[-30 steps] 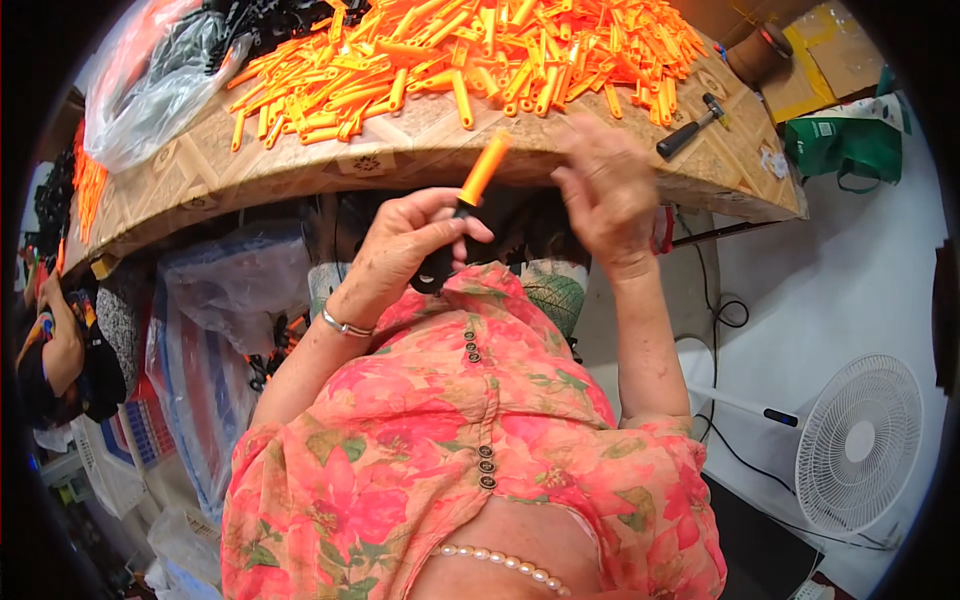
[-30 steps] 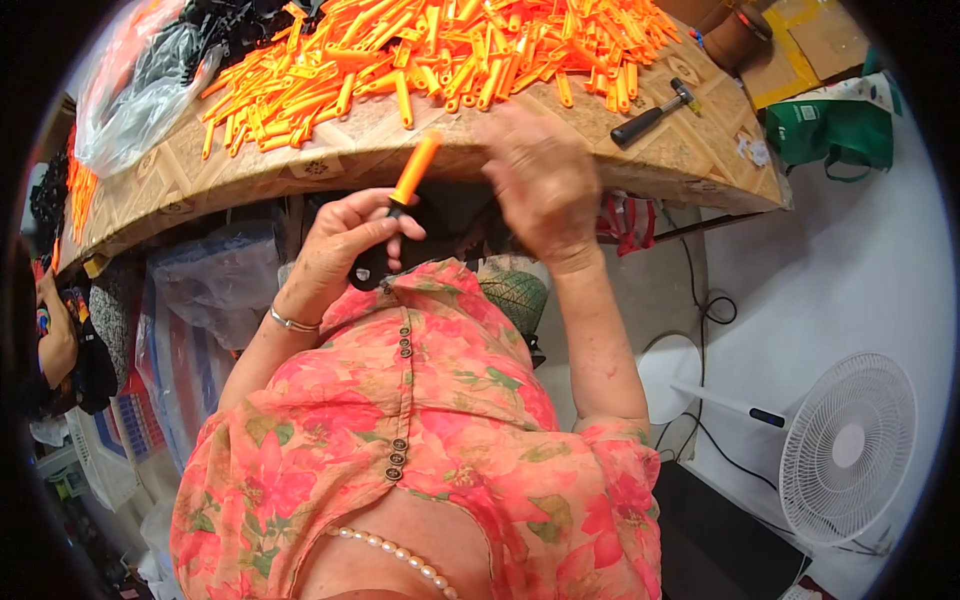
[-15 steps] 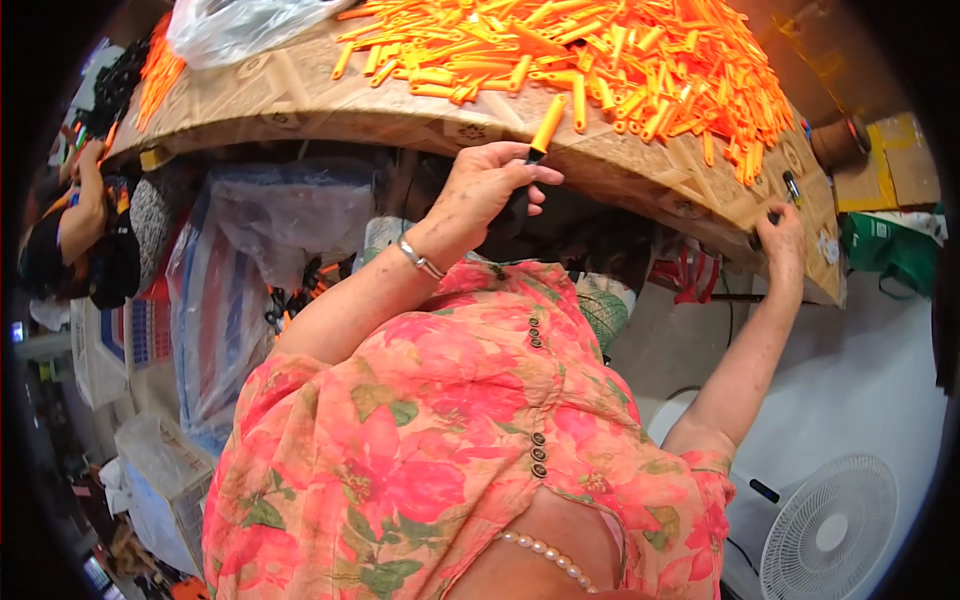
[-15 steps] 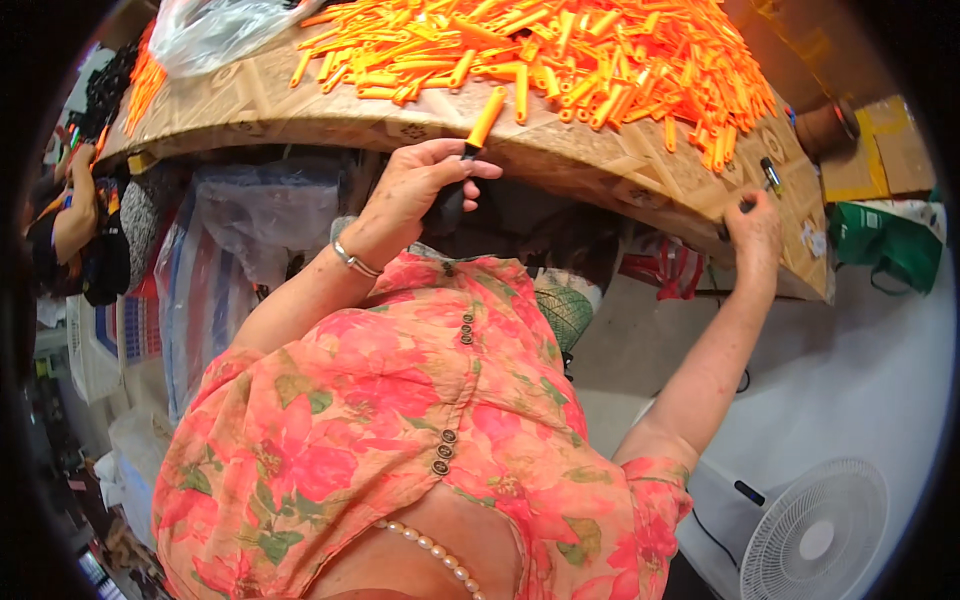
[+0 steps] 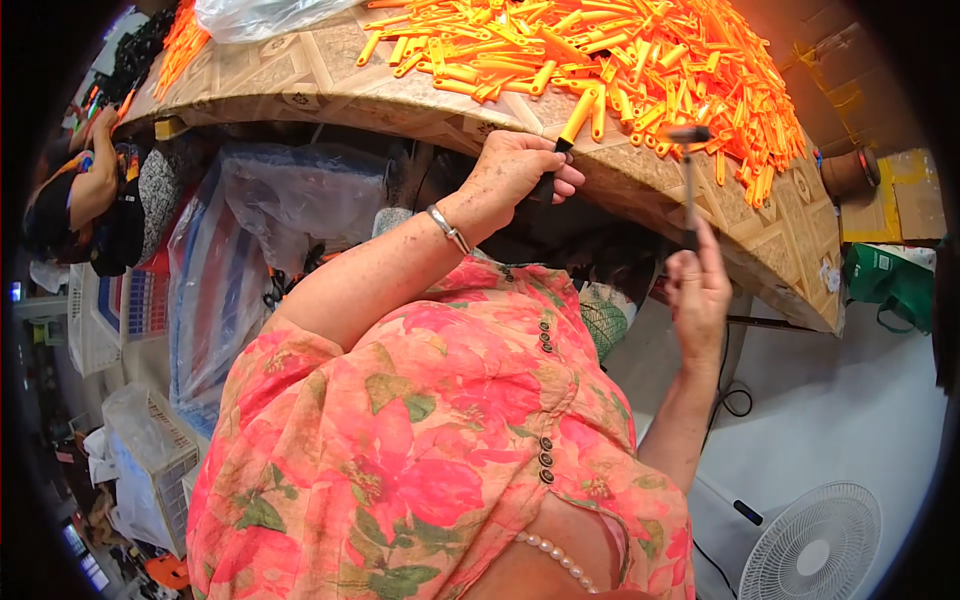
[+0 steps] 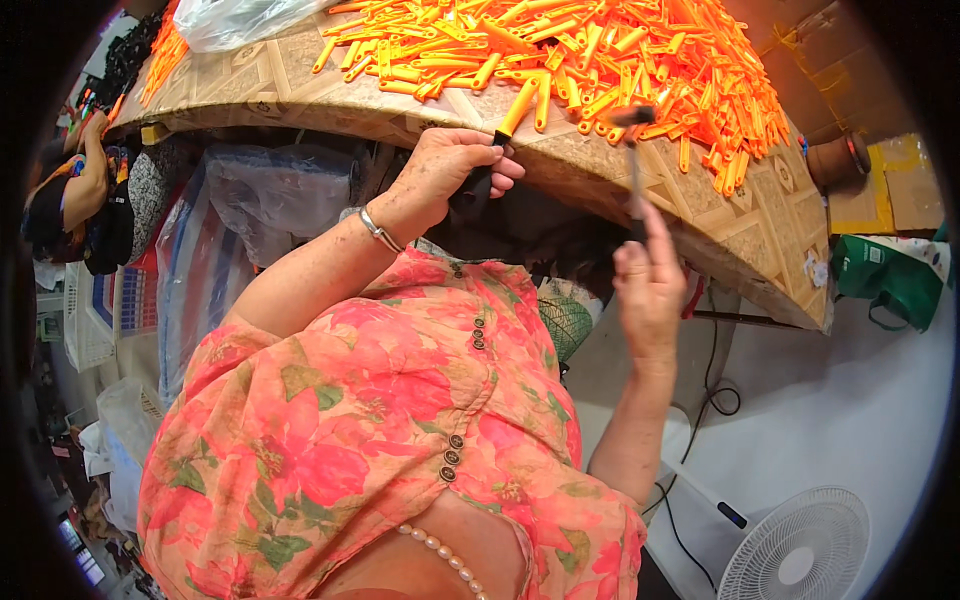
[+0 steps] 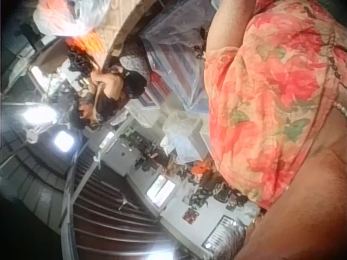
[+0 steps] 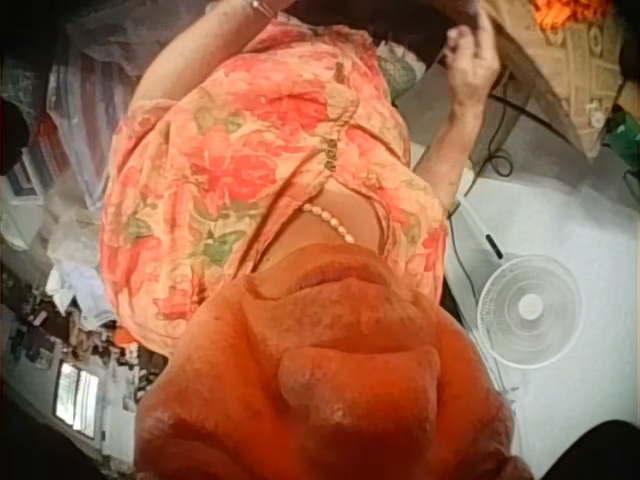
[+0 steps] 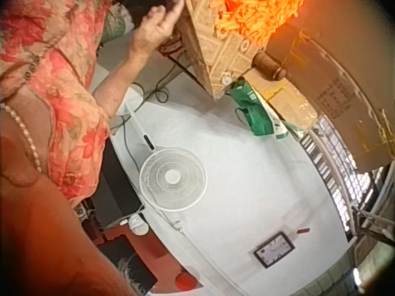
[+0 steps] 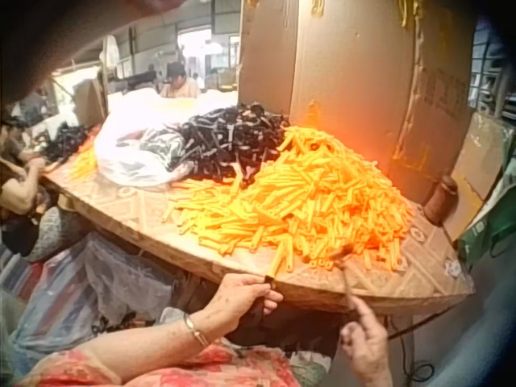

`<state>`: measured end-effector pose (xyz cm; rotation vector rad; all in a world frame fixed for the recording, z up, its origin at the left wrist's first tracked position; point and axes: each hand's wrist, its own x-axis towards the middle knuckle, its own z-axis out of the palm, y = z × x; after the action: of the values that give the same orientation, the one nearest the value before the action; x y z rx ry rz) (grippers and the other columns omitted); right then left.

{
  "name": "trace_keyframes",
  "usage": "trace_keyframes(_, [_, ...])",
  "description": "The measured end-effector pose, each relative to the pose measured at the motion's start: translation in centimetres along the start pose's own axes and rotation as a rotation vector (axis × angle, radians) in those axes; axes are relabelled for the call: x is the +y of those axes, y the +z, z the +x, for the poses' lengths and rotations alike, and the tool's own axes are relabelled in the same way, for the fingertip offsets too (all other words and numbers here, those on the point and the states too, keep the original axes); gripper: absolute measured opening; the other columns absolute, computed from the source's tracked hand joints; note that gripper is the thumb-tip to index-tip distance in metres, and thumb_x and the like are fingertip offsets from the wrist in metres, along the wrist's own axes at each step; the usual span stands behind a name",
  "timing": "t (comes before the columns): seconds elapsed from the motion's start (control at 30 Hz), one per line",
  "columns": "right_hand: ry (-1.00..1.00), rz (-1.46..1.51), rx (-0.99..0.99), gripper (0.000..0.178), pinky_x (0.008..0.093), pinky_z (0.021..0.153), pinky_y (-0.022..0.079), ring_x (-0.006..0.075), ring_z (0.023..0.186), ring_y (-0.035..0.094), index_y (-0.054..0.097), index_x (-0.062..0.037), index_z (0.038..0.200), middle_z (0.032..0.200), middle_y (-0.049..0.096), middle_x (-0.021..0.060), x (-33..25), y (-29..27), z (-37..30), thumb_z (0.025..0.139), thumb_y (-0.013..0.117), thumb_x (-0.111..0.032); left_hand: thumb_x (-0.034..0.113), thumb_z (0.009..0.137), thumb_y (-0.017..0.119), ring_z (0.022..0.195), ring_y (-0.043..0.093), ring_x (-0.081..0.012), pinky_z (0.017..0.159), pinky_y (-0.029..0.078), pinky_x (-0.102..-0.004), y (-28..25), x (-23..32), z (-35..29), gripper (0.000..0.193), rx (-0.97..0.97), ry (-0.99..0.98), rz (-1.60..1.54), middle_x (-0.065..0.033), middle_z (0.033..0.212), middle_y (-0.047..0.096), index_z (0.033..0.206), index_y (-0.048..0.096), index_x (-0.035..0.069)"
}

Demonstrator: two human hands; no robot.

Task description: The person assembles small orange plastic components by inserting them into a black plastic holder and tapping them with a hammer. The person repeats this process for multiple units, placing the finished items on the table.

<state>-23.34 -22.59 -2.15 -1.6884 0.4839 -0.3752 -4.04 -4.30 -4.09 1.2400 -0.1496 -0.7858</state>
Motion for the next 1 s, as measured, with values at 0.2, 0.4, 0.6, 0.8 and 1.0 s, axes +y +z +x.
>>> trace_keyframes(0.2, [-0.244, -0.345, -0.138, 0.047, 0.0162, 0.055, 0.035, 0.0013, 0.06, 0.038, 0.044, -0.0151, 0.144, 0.074, 0.049, -0.0051, -0.1, 3.9, 0.5, 0.097, 0.049, -0.009, 0.006, 0.091, 0.054, 0.068, 0.068, -0.0176, 0.063, 0.058, -0.0289, 0.2, 0.9, -0.9, 0.019, -0.01, -0.057, 0.019, -0.0193, 0.088, 0.07, 0.102, 0.06, -0.008])
trace_keyframes(0.4, [-0.352, -0.503, -0.182, 0.047, 0.033, 0.084, 0.049, 0.0256, 0.098, 0.067, 0.047, -0.0131, 0.14, 0.116, 0.065, 0.0178, -1.2, 4.3, 0.7, 0.094, 0.053, -0.006, 0.005, 0.091, 0.053, 0.072, 0.068, -0.0195, 0.066, 0.059, -0.0304, 0.0, 2.1, -1.3, 0.021, -0.009, -0.137, -0.002, -0.02, 0.09, 0.069, 0.105, 0.058, -0.009])
trace_keyframes(0.6, [-0.392, -0.536, -0.17, 0.047, 0.0371, 0.085, 0.05, 0.0321, 0.103, 0.065, 0.048, -0.014, 0.14, 0.118, 0.064, 0.0196, -1.3, 4.1, 0.9, 0.094, 0.053, -0.005, 0.004, 0.09, 0.052, 0.072, 0.069, -0.021, 0.065, 0.059, -0.0313, 0.2, 2.4, -1.3, 0.02, 0.017, -0.161, -0.023, -0.0211, 0.091, 0.068, 0.105, 0.058, -0.009])
trace_keyframes(0.8, [-0.433, -0.628, -0.212, 0.046, 0.037, 0.083, 0.05, 0.0346, 0.1, 0.065, 0.048, -0.0139, 0.139, 0.112, 0.065, 0.0221, -0.9, 4.3, 1.5, 0.094, 0.053, -0.005, 0.003, 0.09, 0.052, 0.072, 0.069, -0.0217, 0.065, 0.059, -0.0313, 0.3, 2.4, -1.2, 0.02, 0.032, -0.159, 0.001, -0.0216, 0.091, 0.068, 0.105, 0.058, -0.009])
trace_keyframes(1.0, [-0.607, -0.516, -0.108, 0.046, 0.0383, 0.079, 0.05, 0.0378, 0.095, 0.065, 0.049, -0.0137, 0.139, 0.107, 0.065, 0.0239, -1.1, 4.8, 2.2, 0.094, 0.053, -0.005, 0.003, 0.09, 0.052, 0.071, 0.068, -0.0217, 0.064, 0.059, -0.0316, 0.2, 2.4, -1.1, 0.019, 0.018, -0.166, -0.016, -0.0214, 0.091, 0.068, 0.104, 0.057, -0.008])
